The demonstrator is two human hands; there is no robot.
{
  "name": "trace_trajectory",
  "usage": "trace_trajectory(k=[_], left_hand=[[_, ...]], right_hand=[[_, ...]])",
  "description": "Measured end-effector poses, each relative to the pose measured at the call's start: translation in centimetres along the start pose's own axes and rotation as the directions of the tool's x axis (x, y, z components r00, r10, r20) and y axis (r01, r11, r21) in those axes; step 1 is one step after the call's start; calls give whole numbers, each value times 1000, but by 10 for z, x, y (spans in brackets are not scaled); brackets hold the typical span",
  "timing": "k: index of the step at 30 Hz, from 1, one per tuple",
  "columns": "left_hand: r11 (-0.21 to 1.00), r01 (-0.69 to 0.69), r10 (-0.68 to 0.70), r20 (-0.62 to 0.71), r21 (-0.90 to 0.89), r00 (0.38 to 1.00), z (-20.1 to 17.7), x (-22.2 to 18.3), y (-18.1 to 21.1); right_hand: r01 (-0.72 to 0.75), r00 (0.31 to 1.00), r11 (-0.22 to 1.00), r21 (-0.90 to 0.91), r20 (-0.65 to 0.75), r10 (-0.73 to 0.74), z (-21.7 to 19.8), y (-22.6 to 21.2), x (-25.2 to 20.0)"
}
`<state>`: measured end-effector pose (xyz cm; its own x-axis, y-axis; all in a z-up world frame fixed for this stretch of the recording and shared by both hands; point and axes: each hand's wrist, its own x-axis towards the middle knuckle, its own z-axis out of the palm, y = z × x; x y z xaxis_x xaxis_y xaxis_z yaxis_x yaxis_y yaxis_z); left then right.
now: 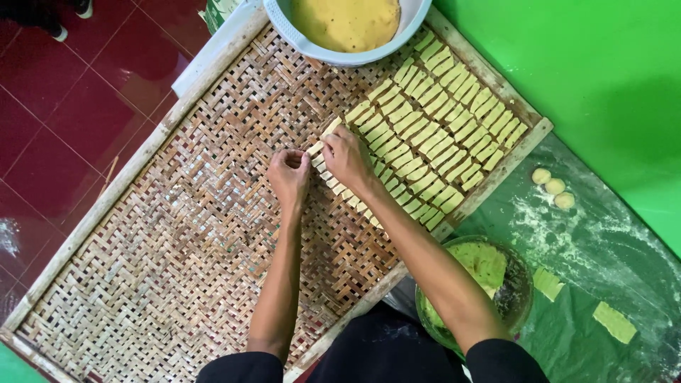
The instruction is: Shaping small pieces of dough into cylinders and arranging them neatly on a woven tray.
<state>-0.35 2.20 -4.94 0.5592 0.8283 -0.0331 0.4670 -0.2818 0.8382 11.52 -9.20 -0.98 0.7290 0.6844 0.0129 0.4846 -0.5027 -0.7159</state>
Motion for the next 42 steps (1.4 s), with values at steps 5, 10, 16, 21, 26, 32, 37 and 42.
trace_trajectory(k=[5,10,16,21,26,32,37,42], left_hand=[[995,33,-34,-7,-93,999,-7,-2,10],[985,-16,19,16,-171,1000,-18,-23,18],[951,71,-33,130,-302,991,-11,-131,110],[988,29,32,388,-151,921,17,-234,144],[974,-226,187,472,27,862,25,-317,150],[816,-571,539,239,86,808,40,-428,215],[843,-529,507,474,-98,720,104,-500,237],[792,-567,547,674,-225,496,193,-548,222]], right_hand=[[-64,962,865,498,-198,185,-59,-14,-47],[-213,890,652,727,-130,436,-112,4,-150],[-249,762,548,798,-187,619,-185,29,-285],[-232,654,717,657,-440,615,-236,75,-405],[-510,550,720,471,-465,694,-251,115,-489],[-492,557,755,434,-509,656,-239,195,-578],[-500,615,798,336,-512,600,-251,241,-608],[-440,687,856,271,-513,516,-273,256,-586]])
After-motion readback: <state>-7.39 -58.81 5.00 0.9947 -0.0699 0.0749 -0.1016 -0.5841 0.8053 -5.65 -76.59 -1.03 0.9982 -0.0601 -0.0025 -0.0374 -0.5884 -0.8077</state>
